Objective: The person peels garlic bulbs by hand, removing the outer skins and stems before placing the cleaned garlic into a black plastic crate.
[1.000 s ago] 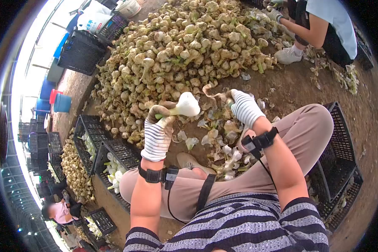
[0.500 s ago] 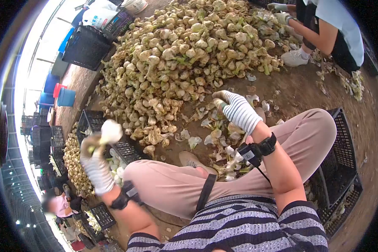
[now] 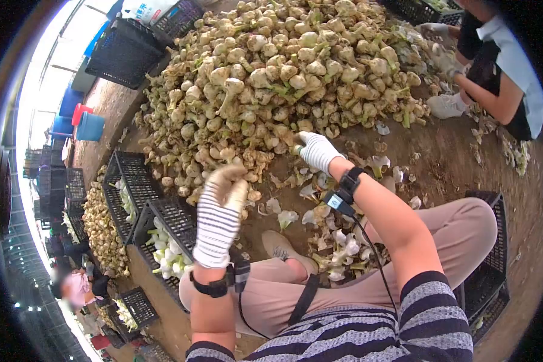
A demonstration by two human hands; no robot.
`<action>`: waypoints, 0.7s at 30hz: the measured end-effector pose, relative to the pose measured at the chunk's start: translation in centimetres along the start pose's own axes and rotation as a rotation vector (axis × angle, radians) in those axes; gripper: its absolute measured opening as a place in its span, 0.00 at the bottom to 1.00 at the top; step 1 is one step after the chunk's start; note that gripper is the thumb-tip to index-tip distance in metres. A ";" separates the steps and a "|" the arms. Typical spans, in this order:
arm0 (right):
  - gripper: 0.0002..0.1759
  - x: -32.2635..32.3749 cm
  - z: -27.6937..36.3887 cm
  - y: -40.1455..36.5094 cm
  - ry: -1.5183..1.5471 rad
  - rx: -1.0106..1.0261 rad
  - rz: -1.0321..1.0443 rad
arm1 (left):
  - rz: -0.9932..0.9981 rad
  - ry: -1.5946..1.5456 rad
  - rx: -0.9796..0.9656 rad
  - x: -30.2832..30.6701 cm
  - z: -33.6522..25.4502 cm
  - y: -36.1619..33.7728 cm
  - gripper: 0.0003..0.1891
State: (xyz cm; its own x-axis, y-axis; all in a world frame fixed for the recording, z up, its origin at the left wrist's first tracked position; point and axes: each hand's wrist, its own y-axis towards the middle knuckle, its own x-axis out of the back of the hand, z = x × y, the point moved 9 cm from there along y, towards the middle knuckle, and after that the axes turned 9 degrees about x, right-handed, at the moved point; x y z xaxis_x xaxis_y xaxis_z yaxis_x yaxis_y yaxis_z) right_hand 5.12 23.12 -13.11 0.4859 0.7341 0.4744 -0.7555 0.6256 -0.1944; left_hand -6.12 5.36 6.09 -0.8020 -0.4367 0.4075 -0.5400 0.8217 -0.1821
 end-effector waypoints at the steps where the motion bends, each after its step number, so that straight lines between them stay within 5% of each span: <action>1: 0.22 -0.7 0.0 1.5 -0.063 0.033 0.017 | 0.042 -0.028 0.103 -1.0 2.7 0.1 0.09; 4: 0.25 -3.5 -0.9 7.2 -0.246 0.083 -0.014 | 0.002 0.178 0.130 -0.8 4.9 -0.1 0.07; 9: 0.26 -5.2 -0.4 11.7 -0.518 -0.084 0.060 | -0.011 -0.001 0.200 -0.6 4.2 0.7 0.08; 11: 0.25 -4.6 -0.3 10.6 -0.597 -0.023 -0.101 | 0.001 -0.094 0.258 -0.6 4.6 1.2 0.09; 13: 0.24 -3.7 -0.2 6.7 0.558 -0.131 -0.137 | -0.022 -0.307 0.358 -0.5 6.0 1.8 0.10; 15: 0.22 -2.2 1.4 3.1 1.037 0.001 -0.178 | -0.056 -0.313 0.323 -0.8 6.7 2.4 0.15; 17: 0.21 -0.8 5.0 -1.0 1.335 0.094 -0.092 | -0.028 -0.460 0.383 -2.4 6.2 2.4 0.22; 18: 0.21 0.1 6.2 -2.6 1.335 0.105 -0.103 | 0.064 -0.552 0.391 -3.8 6.3 2.5 0.29; 21: 0.18 2.3 9.8 -6.7 1.293 0.162 -0.094 | 0.262 -0.647 0.231 -6.5 3.0 1.9 0.29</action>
State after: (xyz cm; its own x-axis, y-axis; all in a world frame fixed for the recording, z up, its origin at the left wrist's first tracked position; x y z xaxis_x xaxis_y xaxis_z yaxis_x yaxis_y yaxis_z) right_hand 6.96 18.04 -2.28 0.5392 0.4672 -0.7007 -0.6959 0.7157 -0.0583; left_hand -2.71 8.71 0.42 -0.8638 -0.4240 -0.2723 -0.2926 0.8619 -0.4141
